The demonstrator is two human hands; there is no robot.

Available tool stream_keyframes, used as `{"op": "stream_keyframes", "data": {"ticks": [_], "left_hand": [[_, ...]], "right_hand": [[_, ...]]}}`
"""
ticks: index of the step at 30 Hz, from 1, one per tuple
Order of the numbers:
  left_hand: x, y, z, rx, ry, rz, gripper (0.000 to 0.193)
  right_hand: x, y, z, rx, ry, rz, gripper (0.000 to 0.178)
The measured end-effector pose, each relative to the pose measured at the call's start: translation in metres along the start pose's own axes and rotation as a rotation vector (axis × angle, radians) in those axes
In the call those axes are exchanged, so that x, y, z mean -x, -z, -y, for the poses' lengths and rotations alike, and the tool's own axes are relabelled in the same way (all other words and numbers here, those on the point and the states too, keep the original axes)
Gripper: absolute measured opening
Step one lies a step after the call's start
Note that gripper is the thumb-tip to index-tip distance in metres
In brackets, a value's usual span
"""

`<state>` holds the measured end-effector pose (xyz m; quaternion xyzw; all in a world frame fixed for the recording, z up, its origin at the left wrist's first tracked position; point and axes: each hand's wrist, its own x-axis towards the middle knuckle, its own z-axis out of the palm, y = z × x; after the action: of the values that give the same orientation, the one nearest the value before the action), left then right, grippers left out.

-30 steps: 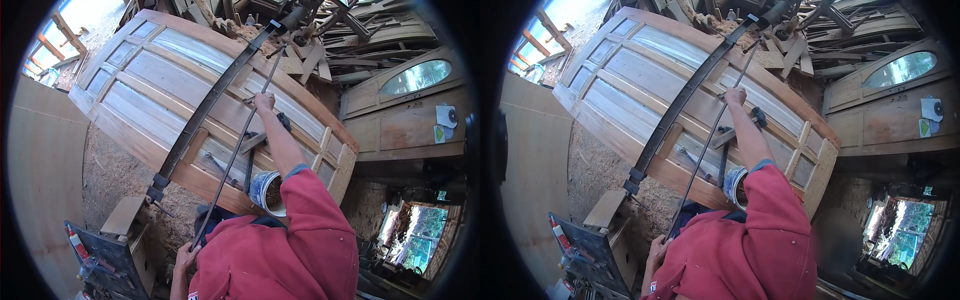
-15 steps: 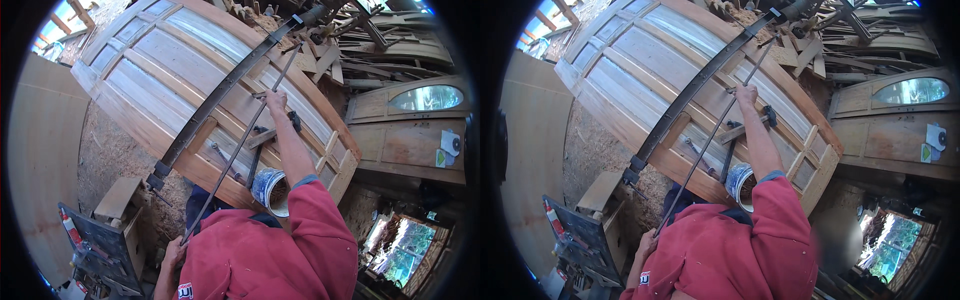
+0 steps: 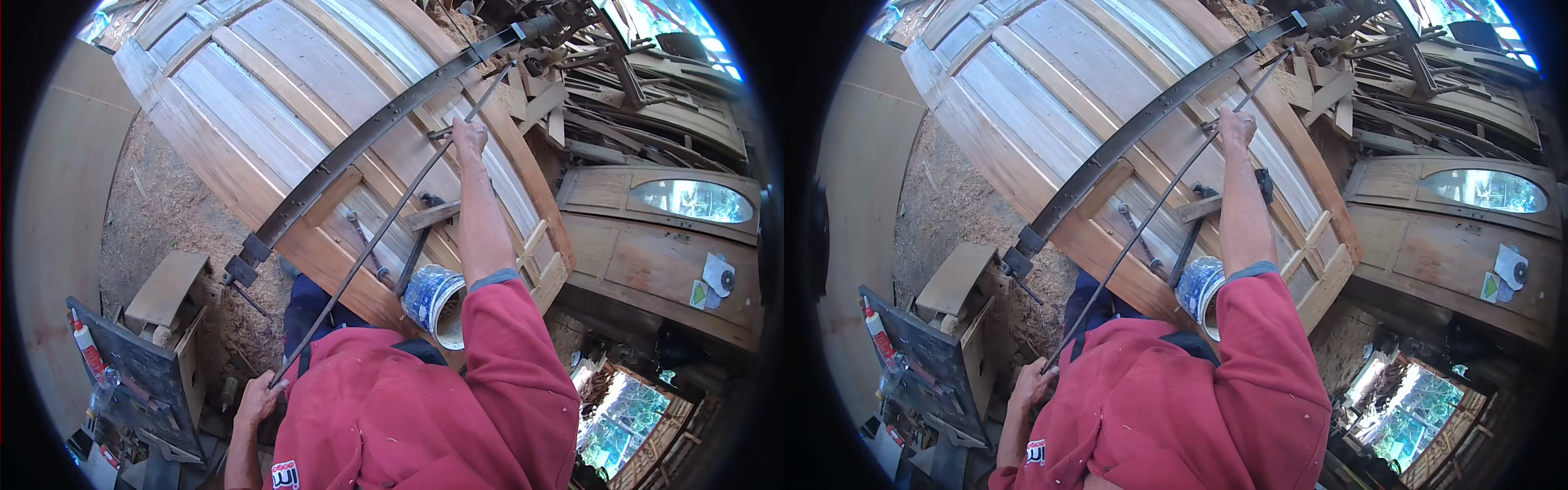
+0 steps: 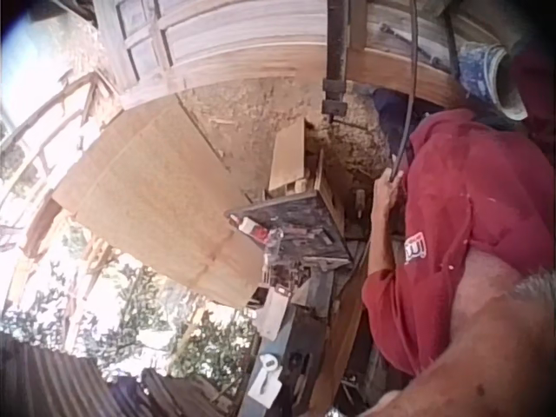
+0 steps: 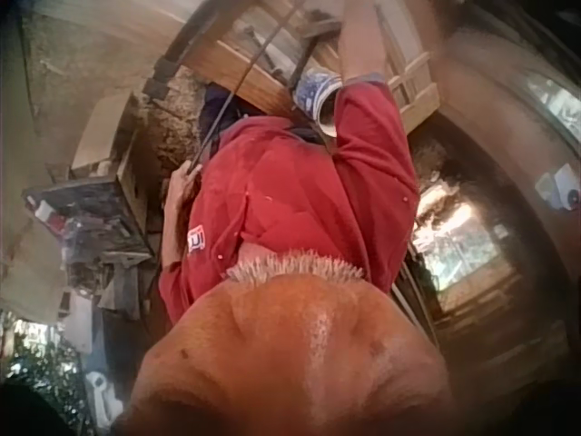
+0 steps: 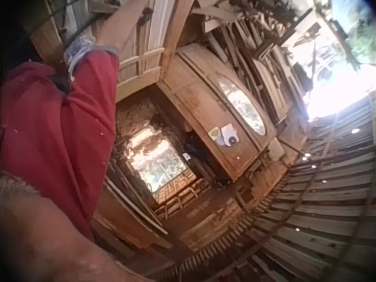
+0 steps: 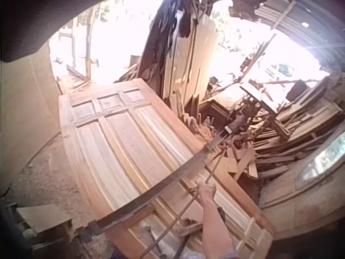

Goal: The person constructs a wooden door by clamping parts together, securing them with a drill, and hammering nails into the frame.

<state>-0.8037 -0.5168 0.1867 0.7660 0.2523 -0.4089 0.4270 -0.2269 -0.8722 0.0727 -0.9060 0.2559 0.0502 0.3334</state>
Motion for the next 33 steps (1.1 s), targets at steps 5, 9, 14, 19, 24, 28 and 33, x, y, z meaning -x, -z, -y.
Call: {"op": "stream_keyframes", "data": {"ticks": [5,9,14,19,24,28,33], "left_hand": [[-0.064,-0.007,-0.062,0.046,-0.207,0.113,0.050],[-0.135,-0.029,-0.170,0.071,-0.332,-0.114,0.043],[-0.139,-0.042,-0.159,-0.043,-0.312,-0.235,0.037],[-0.141,-0.026,-0.168,-0.126,-0.312,-0.229,0.035],[-0.142,-0.029,-0.169,-0.123,-0.371,-0.242,0.036],[-0.138,-0.030,-0.170,-0.121,-0.392,-0.272,0.034],[-0.144,-0.031,-0.167,-0.161,-0.353,-0.226,0.034]], "right_hand": [[0.000,-0.005,-0.002,0.124,-0.022,-0.036,0.044],[0.010,-0.003,0.019,0.155,0.048,0.003,0.042],[0.021,0.014,-0.040,-0.309,0.076,0.272,0.072],[0.071,0.025,-0.163,0.296,-0.036,0.084,0.067],[0.076,0.013,-0.175,0.033,-0.384,0.012,0.068],[0.067,0.041,-0.168,0.036,-0.347,0.032,0.057],[0.034,0.104,-0.221,0.211,-0.133,0.173,0.042]]}}
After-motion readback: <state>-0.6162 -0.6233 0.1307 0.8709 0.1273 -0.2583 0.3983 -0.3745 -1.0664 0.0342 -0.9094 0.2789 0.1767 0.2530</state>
